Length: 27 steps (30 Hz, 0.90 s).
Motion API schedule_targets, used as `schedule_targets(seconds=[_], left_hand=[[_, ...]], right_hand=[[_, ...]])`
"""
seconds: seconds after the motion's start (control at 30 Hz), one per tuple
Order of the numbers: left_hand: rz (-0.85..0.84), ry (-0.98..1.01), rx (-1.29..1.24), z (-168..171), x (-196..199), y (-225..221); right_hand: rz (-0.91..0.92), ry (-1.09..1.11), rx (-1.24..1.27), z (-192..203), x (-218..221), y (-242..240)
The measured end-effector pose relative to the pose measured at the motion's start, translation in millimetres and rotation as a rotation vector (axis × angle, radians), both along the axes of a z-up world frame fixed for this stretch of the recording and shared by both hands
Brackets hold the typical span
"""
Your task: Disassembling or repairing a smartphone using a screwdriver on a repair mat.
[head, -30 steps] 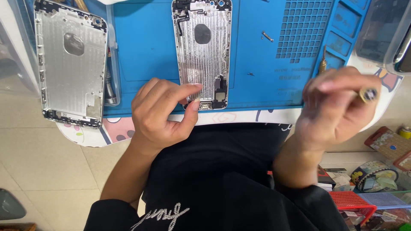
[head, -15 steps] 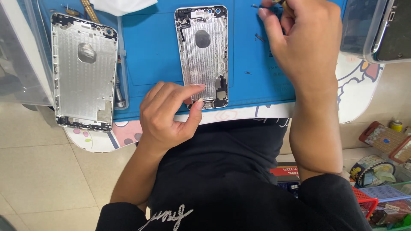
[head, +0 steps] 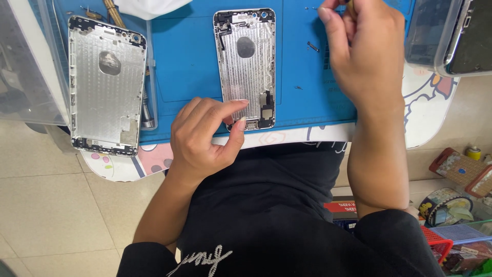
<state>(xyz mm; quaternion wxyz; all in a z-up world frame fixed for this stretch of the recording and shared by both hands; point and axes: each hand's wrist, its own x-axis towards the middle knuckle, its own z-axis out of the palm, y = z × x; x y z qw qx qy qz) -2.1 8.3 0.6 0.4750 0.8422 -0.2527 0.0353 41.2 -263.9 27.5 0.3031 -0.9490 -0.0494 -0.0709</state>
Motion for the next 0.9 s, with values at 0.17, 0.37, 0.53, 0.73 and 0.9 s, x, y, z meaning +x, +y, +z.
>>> schedule_targets(seconds=[0.17,0.37,0.53,0.73,0.9], left_hand=[[0.002,-0.003,-0.002,0.3,1.2,-1.4],[-0.043,-0.091,-0.119,-3.3,-3.1,5.7],[-0.165,-0.246,-0.256,-4.4,-5.4,9.4],[-0.214,-0.263,-0.283,-11.3,-5.6,5.3],[-0.281,-0.254,-0.279,-7.0,-0.9,6.3]], right_hand=[[-0.135,0.237,0.391,26.8,-23.3,14.9],[-0.068,0.511,0.791,17.2,-88.7,32.6],[0.084,0.724,0.912,-0.8,-117.6,56.3],[0.112,0.785,1.123,-13.8,-125.7,64.7],[0.172,0.774,1.131,-16.9,-120.9,67.3]])
